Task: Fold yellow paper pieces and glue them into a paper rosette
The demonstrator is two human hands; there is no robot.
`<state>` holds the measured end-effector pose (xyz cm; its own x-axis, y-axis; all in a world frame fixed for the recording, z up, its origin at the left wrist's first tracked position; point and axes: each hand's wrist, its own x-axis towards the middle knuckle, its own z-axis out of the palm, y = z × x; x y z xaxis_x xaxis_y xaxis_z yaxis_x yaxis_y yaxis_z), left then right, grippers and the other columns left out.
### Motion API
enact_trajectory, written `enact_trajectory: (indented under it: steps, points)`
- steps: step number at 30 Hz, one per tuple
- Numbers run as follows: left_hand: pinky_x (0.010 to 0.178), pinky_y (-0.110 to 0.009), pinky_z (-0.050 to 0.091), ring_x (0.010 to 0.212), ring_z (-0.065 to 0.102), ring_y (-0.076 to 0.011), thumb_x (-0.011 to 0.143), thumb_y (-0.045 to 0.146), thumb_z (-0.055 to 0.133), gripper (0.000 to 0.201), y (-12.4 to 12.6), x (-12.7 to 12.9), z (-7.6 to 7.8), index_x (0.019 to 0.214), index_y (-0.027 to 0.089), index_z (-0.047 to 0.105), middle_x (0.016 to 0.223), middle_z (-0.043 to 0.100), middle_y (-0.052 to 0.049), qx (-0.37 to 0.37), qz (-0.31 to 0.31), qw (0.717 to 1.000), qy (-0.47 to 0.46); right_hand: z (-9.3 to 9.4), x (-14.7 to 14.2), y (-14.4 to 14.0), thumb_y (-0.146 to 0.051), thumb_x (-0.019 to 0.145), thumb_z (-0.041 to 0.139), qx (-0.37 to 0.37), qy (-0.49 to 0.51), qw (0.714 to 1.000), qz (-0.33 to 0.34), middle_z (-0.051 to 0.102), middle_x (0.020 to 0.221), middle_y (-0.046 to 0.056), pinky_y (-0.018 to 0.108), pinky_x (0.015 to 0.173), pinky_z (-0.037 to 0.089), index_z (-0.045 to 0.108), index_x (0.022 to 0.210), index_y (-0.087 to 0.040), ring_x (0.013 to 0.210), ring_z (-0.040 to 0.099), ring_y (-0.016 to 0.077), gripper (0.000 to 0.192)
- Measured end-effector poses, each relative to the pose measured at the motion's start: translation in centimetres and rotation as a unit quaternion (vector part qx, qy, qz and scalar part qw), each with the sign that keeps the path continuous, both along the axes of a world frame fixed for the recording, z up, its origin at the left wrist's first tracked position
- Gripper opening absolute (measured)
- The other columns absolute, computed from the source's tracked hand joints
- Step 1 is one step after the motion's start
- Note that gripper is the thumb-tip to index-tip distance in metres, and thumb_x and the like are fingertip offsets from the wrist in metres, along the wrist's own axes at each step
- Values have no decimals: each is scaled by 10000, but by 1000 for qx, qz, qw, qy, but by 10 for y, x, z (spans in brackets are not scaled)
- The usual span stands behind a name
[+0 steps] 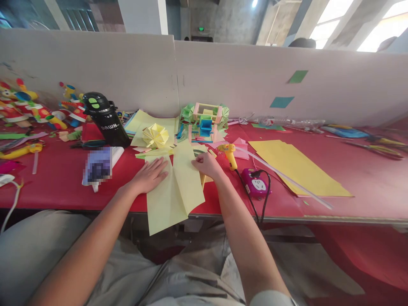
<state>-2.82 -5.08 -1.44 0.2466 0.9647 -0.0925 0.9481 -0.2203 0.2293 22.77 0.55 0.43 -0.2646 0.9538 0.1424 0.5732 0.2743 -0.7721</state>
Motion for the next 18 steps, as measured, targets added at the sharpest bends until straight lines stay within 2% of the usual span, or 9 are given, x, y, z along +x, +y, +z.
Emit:
enact_trajectory:
  steps: [4, 7, 10, 14, 18]
  points:
    - [1238, -538, 113, 1546, 98, -259, 1006, 548, 184, 655, 1, -2, -3, 1577, 236, 259, 1667, 118, -38, 19, -5, 1000, -2, -1, 6, 4, -411, 734, 619, 15, -34, 999, 5, 417, 492, -38, 280, 528, 346, 521, 531, -206, 502, 432, 126, 305]
    - [1237, -537, 116, 1545, 111, -261, 1004, 553, 200, 651, 2, -3, -5, 1571, 243, 276, 1668, 127, -40, 28, -8, 1000, -8, 0, 9, 5, -406, 743, 642, 4, -38, 999, -12, 460, 488, -32, 291, 525, 367, 564, 552, -201, 493, 460, 135, 291]
    - [1236, -540, 109, 1548, 102, -260, 1004, 541, 210, 654, 1, -3, -5, 1571, 221, 277, 1669, 132, -57, 28, 5, 999, -14, 5, 9, 2, -478, 775, 644, -20, -5, 1000, -20, 537, 488, -14, 296, 527, 401, 594, 570, -196, 488, 493, 139, 353]
    - [1234, -557, 106, 1547, 112, -266, 1007, 516, 221, 644, -1, -4, -3, 1558, 194, 305, 1666, 155, -81, 34, 19, 999, -18, 14, 6, -5, -547, 807, 635, -53, 21, 998, 15, 598, 475, 17, 274, 548, 442, 566, 486, -189, 482, 511, 121, 486]
    - [1228, -547, 166, 1528, 210, -276, 1018, 456, 226, 573, -2, -5, 1, 1484, 202, 442, 1640, 261, -100, 74, 27, 997, -16, 17, 3, -7, -454, 801, 672, -118, 61, 990, 47, 691, 552, 70, 250, 529, 458, 622, 531, -164, 471, 532, 113, 399]
